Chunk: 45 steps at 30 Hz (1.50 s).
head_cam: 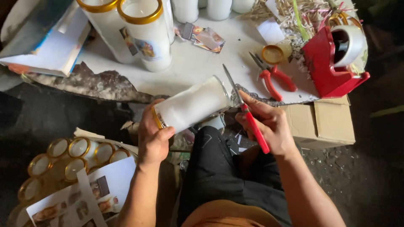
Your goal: Cutting labels from a sheet and applying them to white pillar candles using tape and scissors
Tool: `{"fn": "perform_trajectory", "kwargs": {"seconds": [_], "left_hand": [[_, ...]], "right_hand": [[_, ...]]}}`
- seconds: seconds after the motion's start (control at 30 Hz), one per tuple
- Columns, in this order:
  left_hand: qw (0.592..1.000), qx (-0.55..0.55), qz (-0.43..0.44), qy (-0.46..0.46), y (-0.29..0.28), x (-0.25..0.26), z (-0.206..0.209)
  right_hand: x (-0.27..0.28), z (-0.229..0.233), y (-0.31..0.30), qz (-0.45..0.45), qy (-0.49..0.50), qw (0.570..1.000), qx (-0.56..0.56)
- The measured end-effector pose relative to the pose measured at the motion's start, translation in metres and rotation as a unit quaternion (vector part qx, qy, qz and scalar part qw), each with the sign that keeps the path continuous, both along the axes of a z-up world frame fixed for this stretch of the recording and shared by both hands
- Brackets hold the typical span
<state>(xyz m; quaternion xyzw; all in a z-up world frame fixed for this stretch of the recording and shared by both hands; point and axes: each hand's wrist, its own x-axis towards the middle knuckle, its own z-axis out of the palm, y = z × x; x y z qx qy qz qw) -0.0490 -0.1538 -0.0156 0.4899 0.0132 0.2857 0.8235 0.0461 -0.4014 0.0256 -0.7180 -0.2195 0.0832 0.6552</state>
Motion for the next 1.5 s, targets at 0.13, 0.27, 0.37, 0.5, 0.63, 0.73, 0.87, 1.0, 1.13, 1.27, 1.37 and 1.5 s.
{"fn": "perform_trajectory", "kwargs": {"seconds": [0.13,0.27,0.37,0.5,0.63,0.73,0.87,1.0,1.13,1.27,1.37,1.5], "left_hand": [[1.0,0.008,0.004,-0.001,0.023,0.009,-0.054],[0.991,-0.128,-0.02,0.02,0.012,0.006,-0.053],[0.987,-0.157,-0.025,0.034,0.008,0.009,-0.045],[0.992,-0.12,-0.005,0.038,0.0,0.004,-0.037],[0.947,0.245,0.169,0.121,0.004,-0.007,-0.026],[0.976,0.163,0.146,0.009,-0.021,0.003,0.004],[0.908,0.356,0.218,-0.035,-0.024,0.014,0.006],[0.881,0.415,0.224,-0.042,-0.023,0.009,0.009],[0.858,0.46,0.225,-0.05,-0.025,0.008,0.011],[0.811,0.524,0.25,-0.076,-0.025,0.004,0.0],[0.787,0.551,0.253,-0.111,-0.02,0.007,-0.004],[0.802,0.54,0.229,-0.112,-0.017,0.007,-0.003]], "right_hand": [[0.004,-0.017,-0.005,0.037,0.004,0.998,0.058],[0.011,-0.03,0.0,0.027,0.06,0.998,0.003],[0.013,-0.033,-0.006,0.027,0.056,0.998,0.01],[0.02,-0.022,-0.002,0.071,0.048,0.996,-0.006],[-0.005,-0.005,0.0,0.019,-0.021,0.999,-0.021],[-0.018,0.004,0.002,-0.019,-0.123,0.991,-0.054],[-0.011,-0.006,0.002,-0.052,-0.159,0.979,-0.115],[-0.009,-0.015,0.004,-0.099,-0.203,0.956,-0.187],[-0.039,0.006,0.02,-0.001,-0.198,0.962,-0.19],[-0.013,0.001,0.004,-0.057,-0.241,0.935,-0.253],[-0.035,0.026,0.023,-0.049,-0.267,0.925,-0.267],[-0.002,0.018,0.007,-0.092,-0.326,0.876,-0.343]]}}
